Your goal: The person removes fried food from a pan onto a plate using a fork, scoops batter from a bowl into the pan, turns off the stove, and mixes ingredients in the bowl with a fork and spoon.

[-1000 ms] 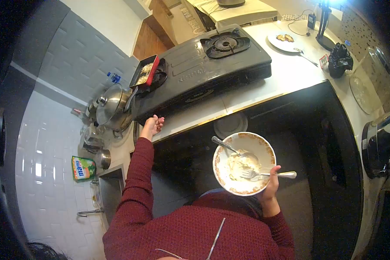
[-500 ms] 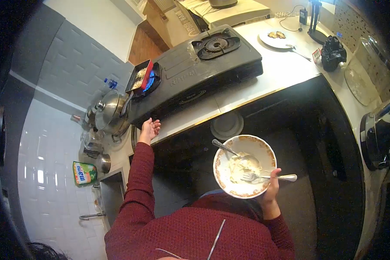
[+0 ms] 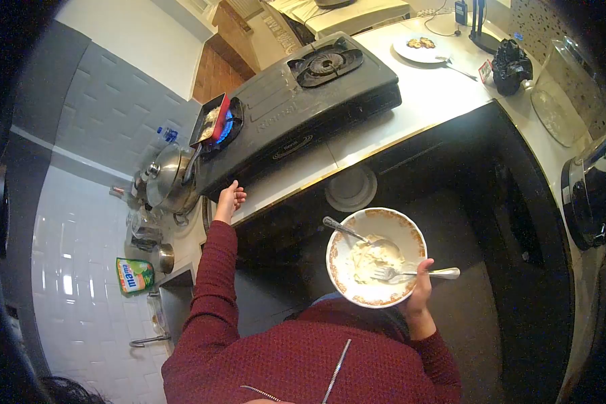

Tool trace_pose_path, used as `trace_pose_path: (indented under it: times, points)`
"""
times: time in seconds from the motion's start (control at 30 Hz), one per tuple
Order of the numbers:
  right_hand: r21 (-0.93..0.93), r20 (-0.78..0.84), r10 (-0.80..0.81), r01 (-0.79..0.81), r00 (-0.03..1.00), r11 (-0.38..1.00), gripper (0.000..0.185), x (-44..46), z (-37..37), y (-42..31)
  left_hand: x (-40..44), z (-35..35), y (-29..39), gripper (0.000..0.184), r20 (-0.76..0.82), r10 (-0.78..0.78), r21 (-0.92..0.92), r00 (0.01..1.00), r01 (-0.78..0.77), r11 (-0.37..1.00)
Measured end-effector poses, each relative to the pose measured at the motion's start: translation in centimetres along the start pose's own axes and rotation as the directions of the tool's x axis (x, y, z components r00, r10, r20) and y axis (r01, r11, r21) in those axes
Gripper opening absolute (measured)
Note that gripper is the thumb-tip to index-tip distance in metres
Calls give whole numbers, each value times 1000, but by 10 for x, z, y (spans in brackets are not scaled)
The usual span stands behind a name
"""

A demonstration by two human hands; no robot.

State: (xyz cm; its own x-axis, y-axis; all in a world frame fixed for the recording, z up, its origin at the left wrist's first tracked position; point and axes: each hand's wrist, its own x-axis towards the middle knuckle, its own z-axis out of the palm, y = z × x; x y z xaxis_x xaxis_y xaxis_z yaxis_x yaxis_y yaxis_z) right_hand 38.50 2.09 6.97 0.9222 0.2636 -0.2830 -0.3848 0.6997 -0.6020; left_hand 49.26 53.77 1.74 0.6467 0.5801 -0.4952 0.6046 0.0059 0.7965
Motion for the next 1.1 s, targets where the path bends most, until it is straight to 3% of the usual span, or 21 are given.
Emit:
trace_pose_path:
  times: [0.47,1.1]
  points:
    - [21,54,43,-45,998,999,75,6,2,6,4,-4,3,39,-47,58,240,997,-46,970]
    - [26,34,20,-21,999,999,74,9,8,7,9,-6,3,36,-57,114,337,992,-89,937]
